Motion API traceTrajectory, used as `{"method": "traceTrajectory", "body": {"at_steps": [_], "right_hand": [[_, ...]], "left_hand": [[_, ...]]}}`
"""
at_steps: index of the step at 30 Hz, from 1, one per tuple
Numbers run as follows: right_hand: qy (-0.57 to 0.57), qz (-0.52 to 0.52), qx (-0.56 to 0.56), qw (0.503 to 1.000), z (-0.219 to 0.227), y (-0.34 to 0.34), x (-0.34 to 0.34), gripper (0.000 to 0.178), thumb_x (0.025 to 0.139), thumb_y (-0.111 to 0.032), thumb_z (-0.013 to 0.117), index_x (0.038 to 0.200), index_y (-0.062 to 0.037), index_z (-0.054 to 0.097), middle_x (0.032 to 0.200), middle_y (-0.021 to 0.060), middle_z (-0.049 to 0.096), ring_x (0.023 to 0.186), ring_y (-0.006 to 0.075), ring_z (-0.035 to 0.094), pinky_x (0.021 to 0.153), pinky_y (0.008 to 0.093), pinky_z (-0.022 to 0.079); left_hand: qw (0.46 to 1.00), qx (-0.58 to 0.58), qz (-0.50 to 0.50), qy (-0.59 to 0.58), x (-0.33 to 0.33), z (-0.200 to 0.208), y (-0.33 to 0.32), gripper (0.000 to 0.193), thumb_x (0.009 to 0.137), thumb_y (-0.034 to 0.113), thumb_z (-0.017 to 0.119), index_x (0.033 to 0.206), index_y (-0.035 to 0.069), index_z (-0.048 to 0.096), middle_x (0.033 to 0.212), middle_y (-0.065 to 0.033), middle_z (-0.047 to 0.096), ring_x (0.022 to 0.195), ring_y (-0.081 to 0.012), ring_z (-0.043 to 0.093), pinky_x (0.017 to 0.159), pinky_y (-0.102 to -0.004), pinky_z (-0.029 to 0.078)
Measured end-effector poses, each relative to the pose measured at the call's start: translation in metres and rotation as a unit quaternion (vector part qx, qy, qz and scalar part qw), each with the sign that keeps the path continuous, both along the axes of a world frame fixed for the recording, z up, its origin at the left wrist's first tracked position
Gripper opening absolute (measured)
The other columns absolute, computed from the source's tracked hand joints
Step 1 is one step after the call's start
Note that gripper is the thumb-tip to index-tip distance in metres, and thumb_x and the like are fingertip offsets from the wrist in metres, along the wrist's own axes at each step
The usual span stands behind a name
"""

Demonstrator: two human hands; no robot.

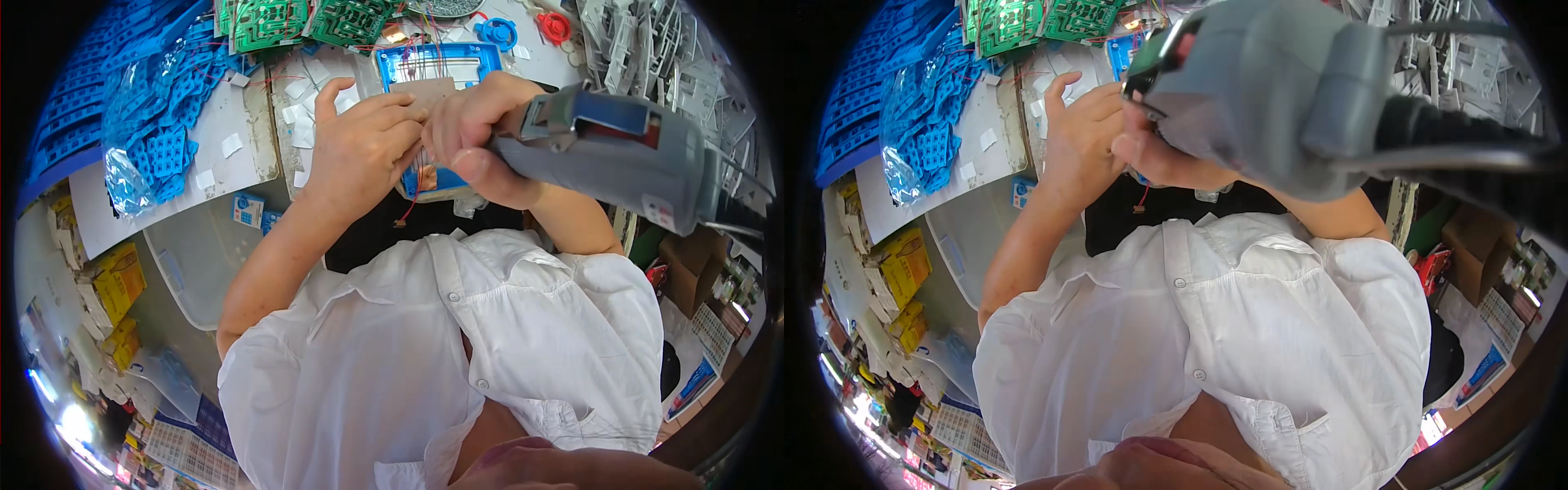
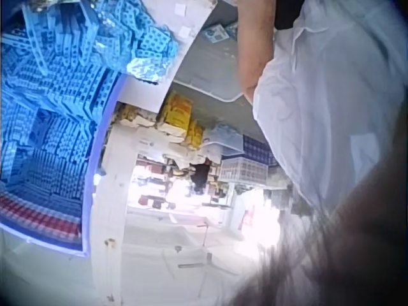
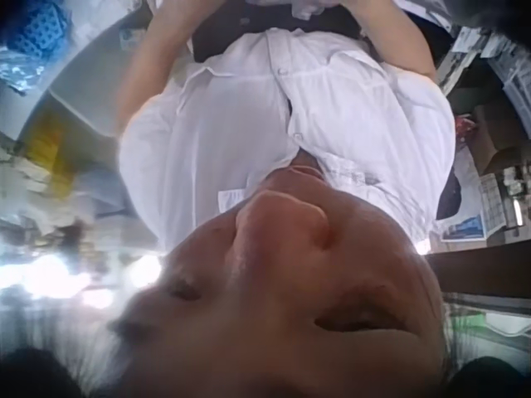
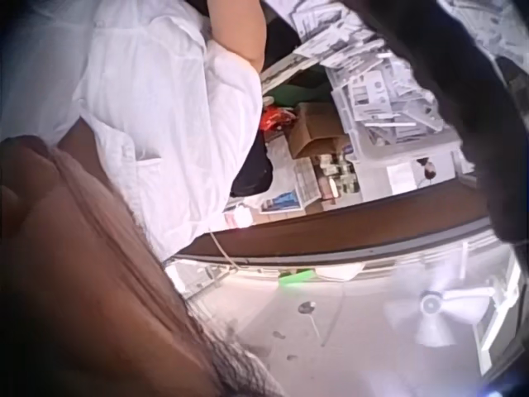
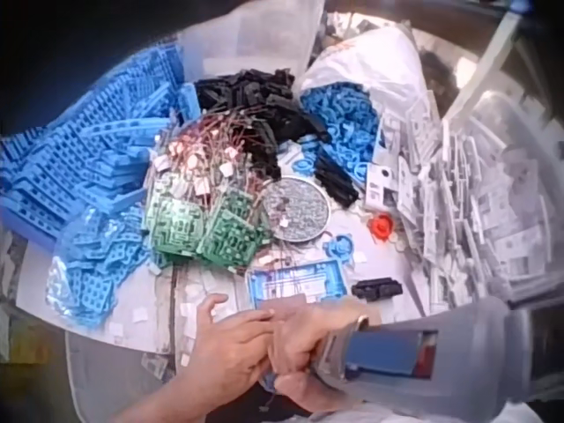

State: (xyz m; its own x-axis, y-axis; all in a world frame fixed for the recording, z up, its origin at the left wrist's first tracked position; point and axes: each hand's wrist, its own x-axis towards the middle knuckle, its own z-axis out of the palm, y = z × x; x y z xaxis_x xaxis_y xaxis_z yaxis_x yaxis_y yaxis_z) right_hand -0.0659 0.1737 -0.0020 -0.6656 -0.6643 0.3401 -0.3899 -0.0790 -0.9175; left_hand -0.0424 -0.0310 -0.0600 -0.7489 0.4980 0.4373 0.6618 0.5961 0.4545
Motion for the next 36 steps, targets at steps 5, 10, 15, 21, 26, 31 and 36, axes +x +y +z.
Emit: {"method": "traceTrajectory", "body": {"at_steps": [5, 10, 15, 21, 26, 31, 36], "right_hand": [[-0.067, 0.006, -0.105, 0.992, -0.005, -0.004, -0.005, 0.028, 0.1, -0.025, 0.069, 0.106, -0.0066, 0.049, 0.065, 0.0018, 0.052, 0.055, 0.0126, 0.045, 0.056, 0.0322, 0.041], [-0.09, 0.059, -0.222, 0.969, 0.018, 0.011, -0.015, 0.036, 0.102, -0.038, 0.065, 0.119, -0.0093, 0.051, 0.061, -0.0015, 0.05, 0.053, 0.0114, 0.048, 0.057, 0.0315, 0.043], [-0.094, 0.047, -0.207, 0.973, 0.023, 0.014, -0.011, 0.033, 0.102, -0.038, 0.066, 0.115, -0.0114, 0.052, 0.063, -0.002, 0.05, 0.054, 0.0114, 0.049, 0.059, 0.0322, 0.045], [-0.096, 0.007, -0.214, 0.972, 0.022, 0.015, -0.007, 0.032, 0.102, -0.037, 0.065, 0.115, -0.011, 0.052, 0.064, -0.0019, 0.049, 0.054, 0.0118, 0.048, 0.059, 0.0323, 0.044], [-0.057, -0.028, -0.217, 0.974, 0.003, 0.025, -0.029, 0.027, 0.103, -0.032, 0.062, 0.115, -0.0098, 0.051, 0.065, -0.0005, 0.047, 0.056, 0.0122, 0.045, 0.058, 0.0327, 0.04], [-0.067, -0.027, -0.216, 0.974, -0.016, 0.015, -0.04, 0.021, 0.103, -0.024, 0.062, 0.103, -0.0085, 0.048, 0.064, 0.0012, 0.048, 0.056, 0.0124, 0.045, 0.058, 0.0332, 0.041], [-0.041, -0.039, -0.186, 0.981, -0.019, 0.005, -0.04, 0.026, 0.101, -0.02, 0.065, 0.091, -0.0092, 0.043, 0.059, 0.0012, 0.048, 0.052, 0.012, 0.044, 0.055, 0.0335, 0.04]], "left_hand": [[0.999, 0.027, 0.015, -0.012, 0.002, -0.001, 0.003, 0.011, 0.078, 0.016, 0.08, 0.087, 0.016, 0.074, 0.105, 0.0062, 0.075, 0.112, -0.0135, 0.068, 0.109, -0.0567, 0.03], [0.997, 0.075, 0.023, -0.013, 0.008, -0.003, 0.008, 0.011, 0.079, 0.015, 0.081, 0.088, 0.016, 0.075, 0.1, 0.005, 0.075, 0.108, -0.0156, 0.069, 0.111, -0.0593, 0.025], [0.995, 0.101, 0.016, -0.012, 0.006, -0.002, 0.016, 0.013, 0.078, 0.014, 0.082, 0.088, 0.015, 0.074, 0.094, 0.0042, 0.074, 0.103, -0.0149, 0.069, 0.113, -0.0593, 0.023], [0.995, 0.101, 0.022, 0.014, 0.005, -0.002, 0.024, 0.013, 0.078, 0.015, 0.082, 0.088, 0.014, 0.074, 0.094, 0.0033, 0.074, 0.1, -0.0144, 0.068, 0.113, -0.0589, 0.023], [0.996, 0.052, 0.068, 0.037, 0.004, -0.007, 0.021, 0.012, 0.079, 0.014, 0.081, 0.087, 0.013, 0.073, 0.098, 0.002, 0.073, 0.101, -0.0146, 0.069, 0.113, -0.058, 0.026], [0.997, 0.047, 0.069, -0.004, 0.006, -0.002, 0.023, 0.012, 0.08, 0.015, 0.079, 0.081, 0.012, 0.067, 0.103, 0.0011, 0.074, 0.101, -0.0153, 0.069, 0.113, -0.0558, 0.028], [0.997, 0.032, 0.067, -0.034, 0.01, 0.0, 0.02, 0.008, 0.086, 0.015, 0.074, 0.088, 0.012, 0.066, 0.113, 0.0005, 0.075, 0.107, -0.016, 0.069, 0.114, -0.0532, 0.024]]}}
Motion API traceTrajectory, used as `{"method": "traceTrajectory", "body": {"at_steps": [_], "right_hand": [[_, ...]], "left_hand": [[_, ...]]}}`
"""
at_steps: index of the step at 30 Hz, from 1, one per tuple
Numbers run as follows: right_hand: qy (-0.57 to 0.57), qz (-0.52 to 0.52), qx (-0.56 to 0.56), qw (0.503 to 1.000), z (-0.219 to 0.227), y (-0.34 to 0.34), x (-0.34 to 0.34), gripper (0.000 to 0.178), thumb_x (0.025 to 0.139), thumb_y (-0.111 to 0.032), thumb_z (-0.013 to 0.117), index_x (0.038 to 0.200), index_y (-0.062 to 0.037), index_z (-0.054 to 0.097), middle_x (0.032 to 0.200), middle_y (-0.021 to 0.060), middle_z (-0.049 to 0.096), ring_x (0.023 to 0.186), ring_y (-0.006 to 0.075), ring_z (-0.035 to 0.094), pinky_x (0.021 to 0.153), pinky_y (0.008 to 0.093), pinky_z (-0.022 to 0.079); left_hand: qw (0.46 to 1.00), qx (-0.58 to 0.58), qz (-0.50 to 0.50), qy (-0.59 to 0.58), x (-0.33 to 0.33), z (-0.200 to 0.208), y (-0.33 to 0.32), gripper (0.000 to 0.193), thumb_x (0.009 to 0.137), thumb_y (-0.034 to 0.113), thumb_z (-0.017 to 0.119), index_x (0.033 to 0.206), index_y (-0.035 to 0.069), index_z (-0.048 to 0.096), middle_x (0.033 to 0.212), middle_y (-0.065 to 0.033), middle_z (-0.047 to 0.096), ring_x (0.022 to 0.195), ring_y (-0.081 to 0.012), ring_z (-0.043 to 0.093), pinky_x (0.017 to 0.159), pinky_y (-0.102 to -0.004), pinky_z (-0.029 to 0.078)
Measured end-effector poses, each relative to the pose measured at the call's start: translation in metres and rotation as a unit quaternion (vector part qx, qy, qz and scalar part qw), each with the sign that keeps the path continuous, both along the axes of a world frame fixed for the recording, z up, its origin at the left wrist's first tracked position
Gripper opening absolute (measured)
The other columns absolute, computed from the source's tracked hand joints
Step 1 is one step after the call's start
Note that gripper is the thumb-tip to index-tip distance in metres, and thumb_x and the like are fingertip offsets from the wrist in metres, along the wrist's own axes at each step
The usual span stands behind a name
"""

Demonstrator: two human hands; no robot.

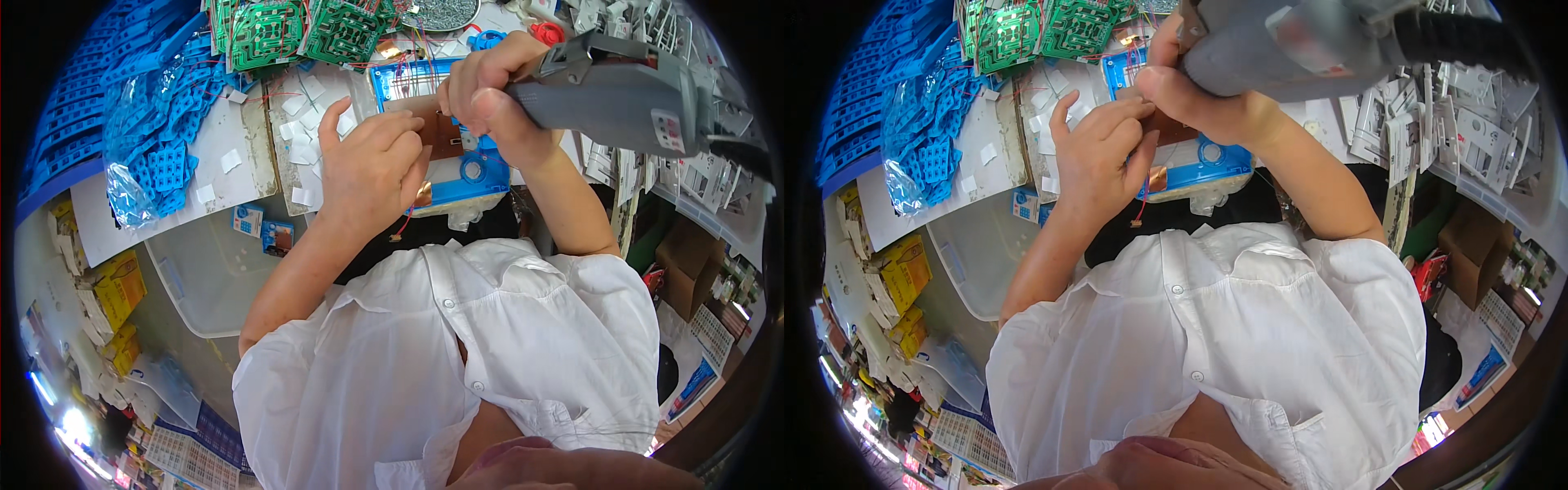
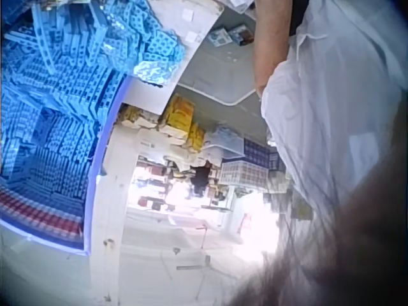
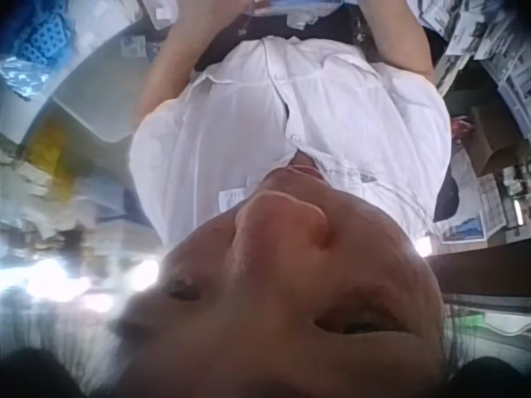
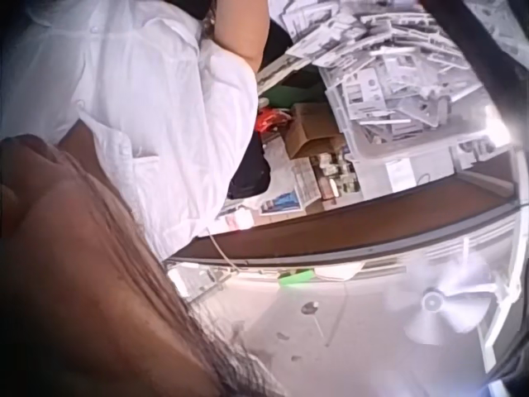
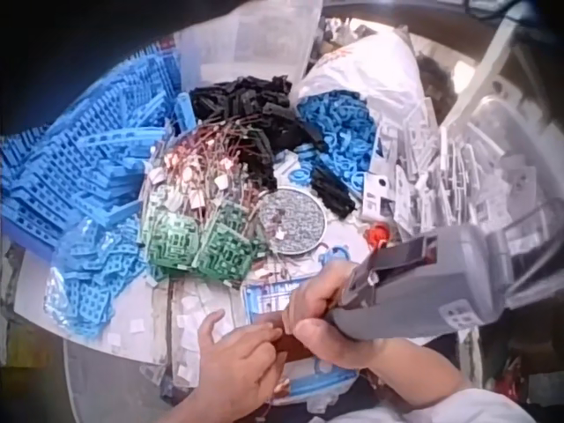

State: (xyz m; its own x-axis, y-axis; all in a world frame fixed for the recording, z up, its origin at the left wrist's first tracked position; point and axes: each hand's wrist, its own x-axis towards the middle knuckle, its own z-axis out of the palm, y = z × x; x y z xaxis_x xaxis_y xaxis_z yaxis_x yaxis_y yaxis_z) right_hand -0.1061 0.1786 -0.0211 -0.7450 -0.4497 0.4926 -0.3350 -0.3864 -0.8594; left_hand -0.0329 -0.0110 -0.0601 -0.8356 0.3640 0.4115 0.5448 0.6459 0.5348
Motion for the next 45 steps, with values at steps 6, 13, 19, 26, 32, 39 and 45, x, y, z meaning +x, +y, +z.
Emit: {"method": "traceTrajectory", "body": {"at_steps": [6, 13, 19, 26, 32, 39, 45], "right_hand": [[-0.051, 0.052, 0.004, 0.997, 0.006, 0.008, -0.009, 0.02, 0.102, -0.024, 0.063, 0.108, -0.0084, 0.052, 0.06, -0.0004, 0.048, 0.053, 0.011, 0.045, 0.057, 0.0323, 0.042], [-0.011, 0.155, -0.045, 0.987, 0.043, 0.001, 0.005, 0.035, 0.102, -0.04, 0.063, 0.119, -0.0116, 0.052, 0.061, -0.0032, 0.048, 0.054, 0.0107, 0.047, 0.06, 0.0317, 0.045], [-0.015, 0.141, -0.042, 0.989, 0.043, -0.007, 0.009, 0.034, 0.102, -0.039, 0.064, 0.117, -0.0112, 0.053, 0.061, -0.0035, 0.047, 0.054, 0.011, 0.048, 0.06, 0.0318, 0.045], [-0.031, 0.092, -0.075, 0.992, 0.017, -0.029, -0.008, 0.023, 0.103, -0.027, 0.063, 0.11, -0.0089, 0.052, 0.061, -0.0005, 0.048, 0.053, 0.011, 0.045, 0.055, 0.0335, 0.041], [-0.065, 0.048, -0.078, 0.994, -0.005, -0.044, -0.005, 0.022, 0.098, -0.017, 0.067, 0.104, -0.0065, 0.049, 0.062, 0.0035, 0.05, 0.052, 0.0121, 0.046, 0.054, 0.0327, 0.042], [0.008, 0.016, 0.087, 0.996, 0.004, -0.041, -0.004, 0.021, 0.101, -0.015, 0.063, 0.096, -0.0079, 0.044, 0.061, 0.0033, 0.048, 0.053, 0.0108, 0.044, 0.055, 0.0331, 0.041], [-0.131, -0.033, 0.067, 0.989, 0.024, -0.031, -0.013, 0.03, 0.093, -0.011, 0.072, 0.111, -0.004, 0.05, 0.068, 0.0068, 0.057, 0.053, 0.0143, 0.05, 0.055, 0.0318, 0.044]], "left_hand": [[0.999, 0.035, 0.0, -0.015, 0.002, 0.004, 0.0, 0.006, 0.086, 0.013, 0.073, 0.09, 0.013, 0.069, 0.112, -0.0004, 0.075, 0.107, -0.0179, 0.07, 0.118, -0.0545, 0.017], [0.989, 0.138, 0.027, -0.037, 0.002, 0.004, 0.002, 0.006, 0.085, 0.012, 0.078, 0.087, 0.014, 0.073, 0.098, 0.0028, 0.077, 0.096, -0.0161, 0.072, 0.119, -0.0602, 0.016], [0.988, 0.147, 0.033, -0.01, 0.005, -0.005, -0.005, 0.01, 0.081, 0.014, 0.082, 0.086, 0.013, 0.073, 0.095, 0.0036, 0.076, 0.094, -0.017, 0.071, 0.118, -0.0593, 0.017], [0.996, 0.007, 0.085, 0.015, 0.023, 0.006, -0.016, 0.02, 0.077, 0.033, 0.084, 0.092, 0.021, 0.077, 0.104, 0.0028, 0.065, 0.103, -0.0208, 0.058, 0.105, -0.0536, 0.027], [0.996, -0.022, 0.085, 0.001, 0.028, 0.0, -0.012, 0.025, 0.078, 0.038, 0.082, 0.093, 0.018, 0.078, 0.099, 0.0029, 0.061, 0.098, -0.0198, 0.056, 0.099, -0.0556, 0.028], [0.997, -0.011, 0.079, 0.0, 0.03, 0.001, -0.01, 0.02, 0.082, 0.033, 0.08, 0.096, 0.018, 0.078, 0.101, 0.0015, 0.062, 0.098, -0.0209, 0.057, 0.098, -0.0515, 0.029], [0.998, 0.018, 0.053, -0.034, 0.033, 0.004, -0.017, 0.034, 0.077, 0.03, 0.083, 0.105, 0.013, 0.073, 0.103, -0.0032, 0.063, 0.101, -0.0248, 0.057, 0.097, -0.0489, 0.031]]}}
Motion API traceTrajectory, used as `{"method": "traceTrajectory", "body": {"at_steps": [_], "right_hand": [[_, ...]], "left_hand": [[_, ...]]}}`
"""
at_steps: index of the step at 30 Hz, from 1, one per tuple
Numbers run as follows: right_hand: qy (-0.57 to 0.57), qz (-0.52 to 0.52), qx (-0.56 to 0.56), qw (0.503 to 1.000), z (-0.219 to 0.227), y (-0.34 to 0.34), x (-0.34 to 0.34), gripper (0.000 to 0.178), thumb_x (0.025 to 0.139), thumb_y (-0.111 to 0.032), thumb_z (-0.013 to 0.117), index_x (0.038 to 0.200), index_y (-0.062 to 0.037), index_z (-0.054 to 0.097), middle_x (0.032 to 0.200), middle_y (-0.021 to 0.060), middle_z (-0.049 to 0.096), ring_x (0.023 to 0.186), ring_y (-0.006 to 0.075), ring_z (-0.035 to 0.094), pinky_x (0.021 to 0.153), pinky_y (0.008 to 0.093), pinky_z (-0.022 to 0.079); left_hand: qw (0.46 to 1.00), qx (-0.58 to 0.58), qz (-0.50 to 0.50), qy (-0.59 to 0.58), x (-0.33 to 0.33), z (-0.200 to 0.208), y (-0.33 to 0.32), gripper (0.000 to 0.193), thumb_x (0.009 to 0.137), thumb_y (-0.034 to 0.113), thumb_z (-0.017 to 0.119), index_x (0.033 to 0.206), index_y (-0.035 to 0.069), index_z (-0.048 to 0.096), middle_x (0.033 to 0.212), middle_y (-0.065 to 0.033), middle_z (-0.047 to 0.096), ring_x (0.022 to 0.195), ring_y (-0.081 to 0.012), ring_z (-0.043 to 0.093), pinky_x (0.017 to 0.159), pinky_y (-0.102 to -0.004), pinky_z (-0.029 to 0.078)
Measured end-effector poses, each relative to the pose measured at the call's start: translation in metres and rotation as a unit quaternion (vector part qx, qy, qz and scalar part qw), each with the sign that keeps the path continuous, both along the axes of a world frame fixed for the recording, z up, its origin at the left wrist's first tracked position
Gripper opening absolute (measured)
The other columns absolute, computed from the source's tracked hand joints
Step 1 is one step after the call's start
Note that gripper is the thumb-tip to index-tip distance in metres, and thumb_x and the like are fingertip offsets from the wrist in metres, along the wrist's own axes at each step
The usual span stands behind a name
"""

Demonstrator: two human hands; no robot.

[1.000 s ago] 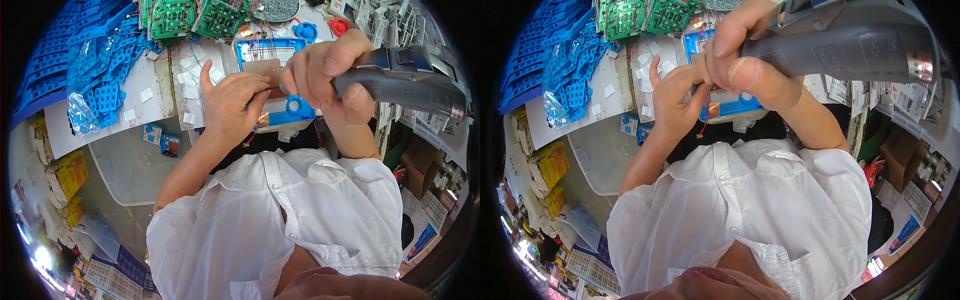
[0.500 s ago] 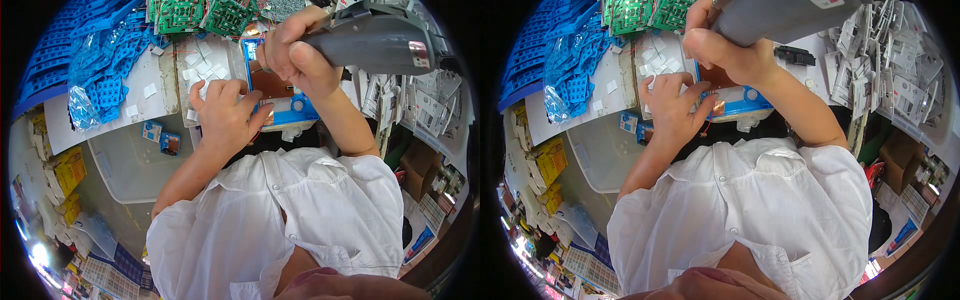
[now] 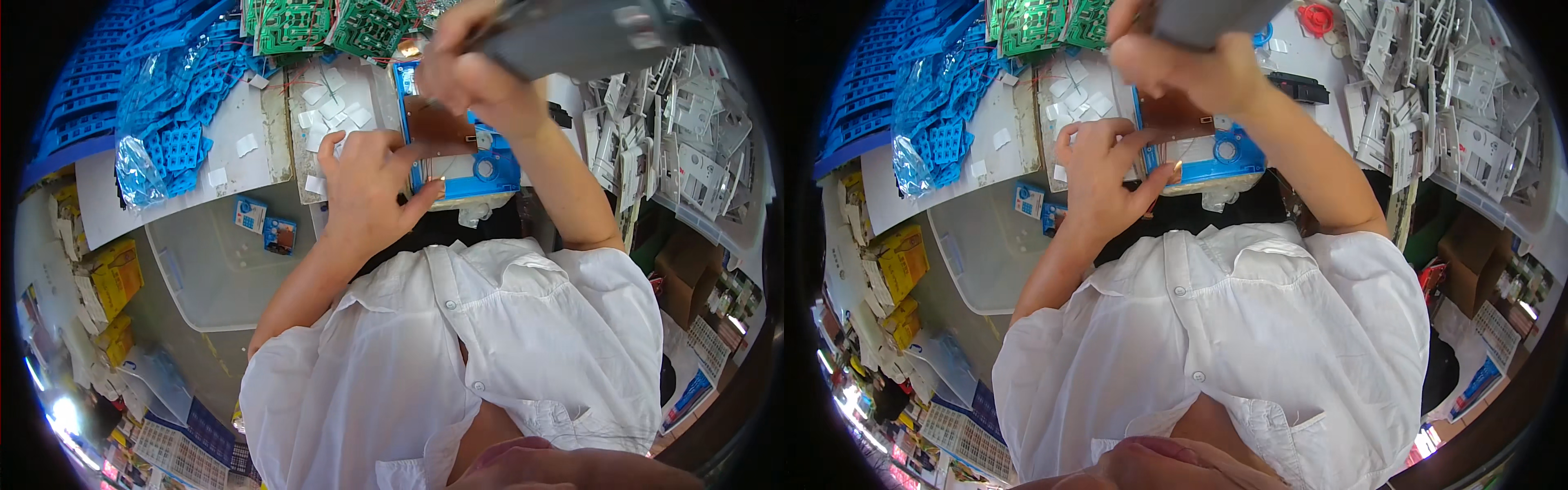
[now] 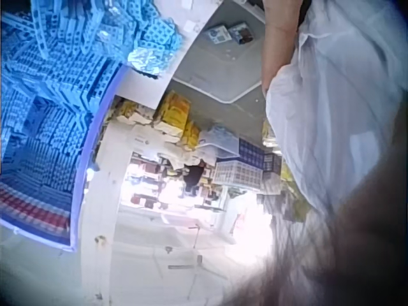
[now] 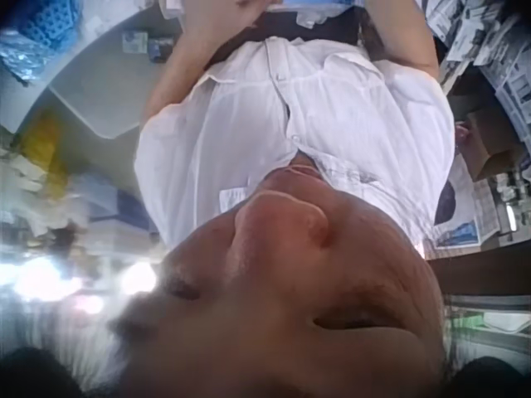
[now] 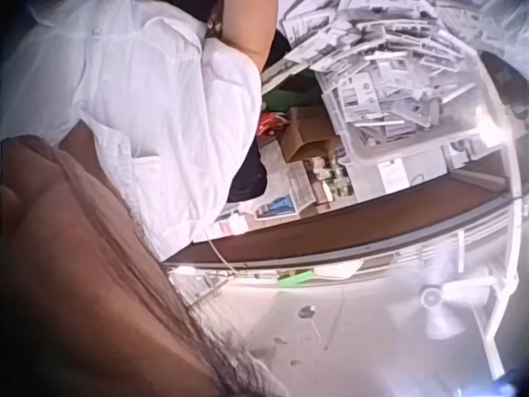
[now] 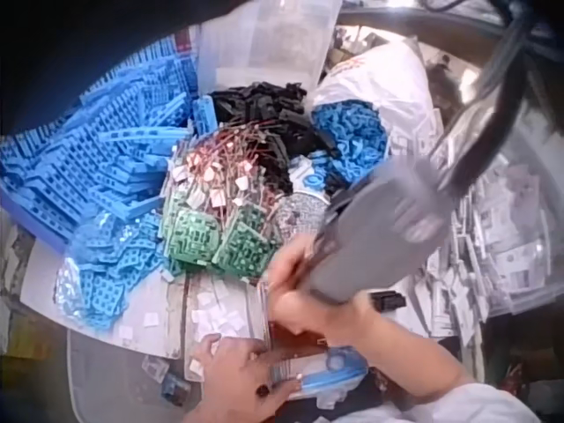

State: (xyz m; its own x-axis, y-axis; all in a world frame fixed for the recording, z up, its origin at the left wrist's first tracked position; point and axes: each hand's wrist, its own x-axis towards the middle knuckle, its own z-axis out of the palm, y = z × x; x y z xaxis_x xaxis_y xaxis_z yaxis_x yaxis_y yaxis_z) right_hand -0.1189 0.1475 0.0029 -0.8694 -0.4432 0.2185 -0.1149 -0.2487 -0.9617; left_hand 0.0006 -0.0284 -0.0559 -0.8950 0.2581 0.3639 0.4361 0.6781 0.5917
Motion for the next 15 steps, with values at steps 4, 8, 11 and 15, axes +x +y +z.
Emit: {"method": "traceTrajectory", "body": {"at_steps": [4, 8, 11, 15], "right_hand": [[0.1, -0.046, -0.114, 0.987, 0.015, 0.044, -0.019, 0.041, 0.094, -0.013, 0.071, 0.125, -0.0012, 0.047, 0.068, 0.0042, 0.057, 0.053, 0.0146, 0.052, 0.056, 0.0303, 0.047], [0.136, -0.164, -0.016, 0.977, 0.06, 0.071, -0.009, 0.057, 0.093, -0.009, 0.068, 0.141, 0.0046, 0.04, 0.078, 0.0052, 0.061, 0.069, 0.0169, 0.061, 0.072, 0.0324, 0.052], [0.14, -0.24, 0.081, 0.957, 0.059, 0.073, 0.007, 0.07, 0.09, -0.004, 0.069, 0.149, 0.0063, 0.034, 0.098, 0.01, 0.065, 0.092, 0.0194, 0.064, 0.083, 0.0346, 0.052], [0.254, -0.363, 0.141, 0.885, 0.015, 0.081, 0.034, 0.062, 0.088, -0.004, 0.074, 0.14, 0.0033, 0.042, 0.104, 0.0127, 0.066, 0.098, 0.0208, 0.062, 0.085, 0.037, 0.051]], "left_hand": [[0.999, 0.045, 0.004, -0.029, 0.013, 0.004, -0.017, 0.032, 0.074, 0.021, 0.084, 0.101, 0.01, 0.068, 0.098, -0.0067, 0.063, 0.095, -0.0285, 0.058, 0.091, -0.0433, 0.037], [0.991, 0.026, -0.032, -0.129, 0.033, 0.007, -0.023, 0.033, 0.073, 0.03, 0.087, 0.087, 0.009, 0.066, 0.083, -0.0069, 0.063, 0.081, -0.0299, 0.06, 0.077, -0.0418, 0.04], [0.982, 0.038, -0.063, -0.174, 0.041, 0.009, -0.009, 0.024, 0.076, 0.018, 0.085, 0.082, 0.006, 0.066, 0.076, -0.0084, 0.063, 0.069, -0.0298, 0.061, 0.065, -0.0398, 0.044], [0.969, 0.075, -0.04, -0.23, 0.057, 0.0, -0.003, 0.012, 0.085, 0.01, 0.078, 0.083, 0.004, 0.068, 0.078, -0.0091, 0.065, 0.066, -0.0271, 0.062, 0.06, -0.0369, 0.044]]}}
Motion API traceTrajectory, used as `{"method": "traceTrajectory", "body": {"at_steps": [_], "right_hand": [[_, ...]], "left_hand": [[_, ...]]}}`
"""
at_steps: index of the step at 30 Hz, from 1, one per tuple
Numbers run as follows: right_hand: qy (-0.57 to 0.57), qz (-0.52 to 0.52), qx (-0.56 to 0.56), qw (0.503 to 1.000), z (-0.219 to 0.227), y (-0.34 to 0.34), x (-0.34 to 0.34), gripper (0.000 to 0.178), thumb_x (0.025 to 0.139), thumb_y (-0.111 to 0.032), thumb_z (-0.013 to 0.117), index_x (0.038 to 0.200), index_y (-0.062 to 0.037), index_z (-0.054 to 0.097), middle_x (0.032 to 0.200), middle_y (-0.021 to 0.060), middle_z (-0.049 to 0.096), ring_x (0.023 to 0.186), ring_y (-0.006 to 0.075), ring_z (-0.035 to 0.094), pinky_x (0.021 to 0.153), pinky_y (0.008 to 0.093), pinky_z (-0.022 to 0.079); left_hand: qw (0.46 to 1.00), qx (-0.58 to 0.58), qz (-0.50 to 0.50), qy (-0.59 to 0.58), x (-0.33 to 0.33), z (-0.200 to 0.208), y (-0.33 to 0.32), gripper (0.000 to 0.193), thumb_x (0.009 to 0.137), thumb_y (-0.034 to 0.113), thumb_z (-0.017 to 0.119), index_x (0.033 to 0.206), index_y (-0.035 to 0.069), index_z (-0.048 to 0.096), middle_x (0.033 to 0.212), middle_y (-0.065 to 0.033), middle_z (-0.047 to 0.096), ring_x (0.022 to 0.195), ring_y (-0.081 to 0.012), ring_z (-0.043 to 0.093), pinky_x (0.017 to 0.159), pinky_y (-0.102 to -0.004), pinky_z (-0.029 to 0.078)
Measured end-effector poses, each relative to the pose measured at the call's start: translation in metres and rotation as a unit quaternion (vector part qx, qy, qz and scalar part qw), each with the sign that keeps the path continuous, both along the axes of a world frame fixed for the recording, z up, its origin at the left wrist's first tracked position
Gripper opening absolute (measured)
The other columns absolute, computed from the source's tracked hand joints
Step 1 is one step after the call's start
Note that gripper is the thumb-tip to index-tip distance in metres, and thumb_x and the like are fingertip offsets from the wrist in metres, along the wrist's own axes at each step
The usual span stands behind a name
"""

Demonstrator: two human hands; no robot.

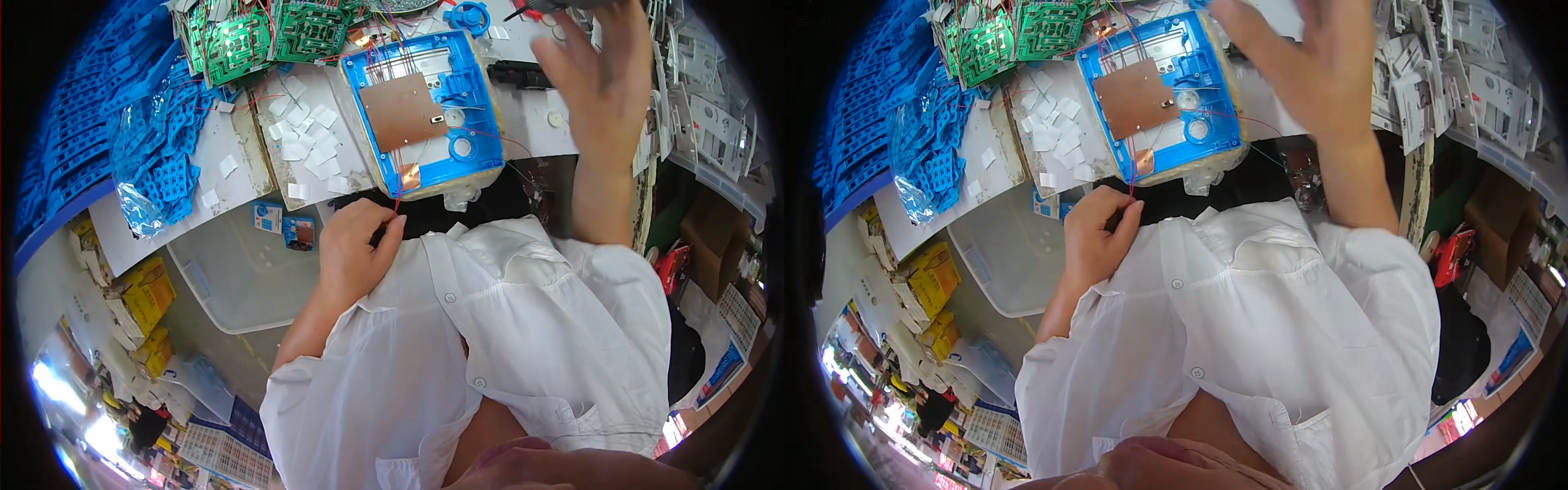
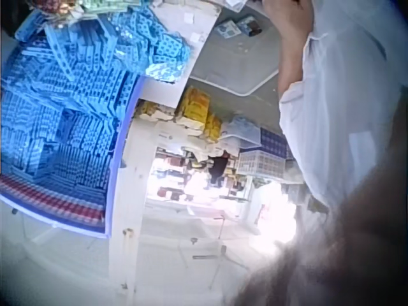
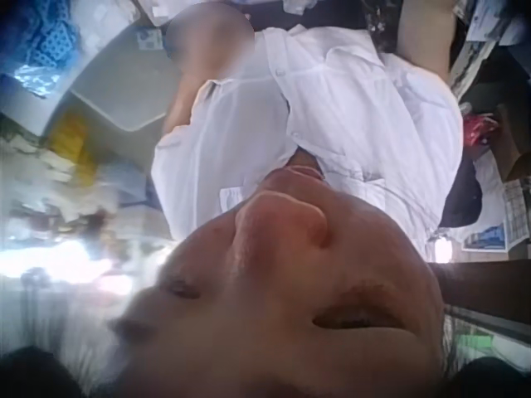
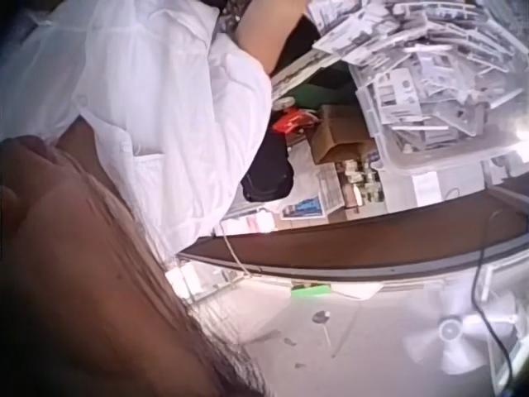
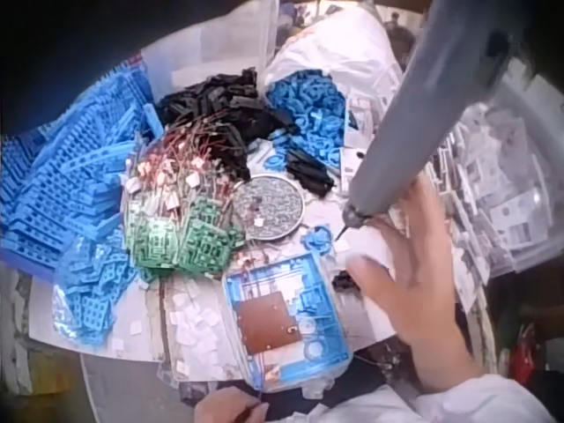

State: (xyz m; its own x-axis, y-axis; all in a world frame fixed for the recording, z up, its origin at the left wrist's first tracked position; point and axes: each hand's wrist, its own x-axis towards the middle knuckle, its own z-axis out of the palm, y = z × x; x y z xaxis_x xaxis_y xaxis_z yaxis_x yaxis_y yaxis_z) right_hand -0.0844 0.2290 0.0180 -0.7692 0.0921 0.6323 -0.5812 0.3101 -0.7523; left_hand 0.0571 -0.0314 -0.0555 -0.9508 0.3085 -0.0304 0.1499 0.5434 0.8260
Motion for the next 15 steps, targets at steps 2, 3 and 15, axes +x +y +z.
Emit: {"method": "traceTrajectory", "body": {"at_steps": [2, 3, 15], "right_hand": [[0.013, -0.01, 0.027, 1.0, -0.012, 0.006, 0.028, 0.051, 0.085, -0.003, 0.077, 0.13, 0.0015, 0.053, 0.102, 0.0114, 0.067, 0.095, 0.0224, 0.062, 0.086, 0.0385, 0.05], [-0.003, 0.016, 0.04, 0.999, -0.017, 0.007, 0.043, 0.046, 0.083, -0.002, 0.078, 0.125, 0.0008, 0.059, 0.105, 0.0102, 0.068, 0.099, 0.0238, 0.062, 0.089, 0.0394, 0.05], [-0.066, 0.23, 0.317, 0.918, -0.054, -0.023, 0.077, 0.03, 0.069, -0.01, 0.085, 0.095, -0.0136, 0.072, 0.09, -0.0011, 0.063, 0.095, 0.0235, 0.059, 0.083, 0.0386, 0.047]], "left_hand": [[0.996, 0.024, 0.033, -0.085, -0.001, 0.019, 0.0, 0.009, 0.087, 0.007, 0.076, 0.085, 0.002, 0.069, 0.077, -0.0092, 0.064, 0.064, -0.0234, 0.06, 0.058, -0.0329, 0.044], [0.994, 0.038, 0.05, -0.092, -0.004, 0.023, 0.0, 0.008, 0.088, 0.006, 0.075, 0.085, 0.001, 0.069, 0.077, -0.0087, 0.064, 0.063, -0.0212, 0.059, 0.058, -0.0316, 0.043], [0.974, -0.061, 0.193, 0.103, -0.045, 0.009, -0.035, 0.009, 0.092, 0.005, 0.073, 0.096, -0.002, 0.07, 0.081, -0.0031, 0.064, 0.071, -0.0092, 0.056, 0.066, -0.0255, 0.046]]}}
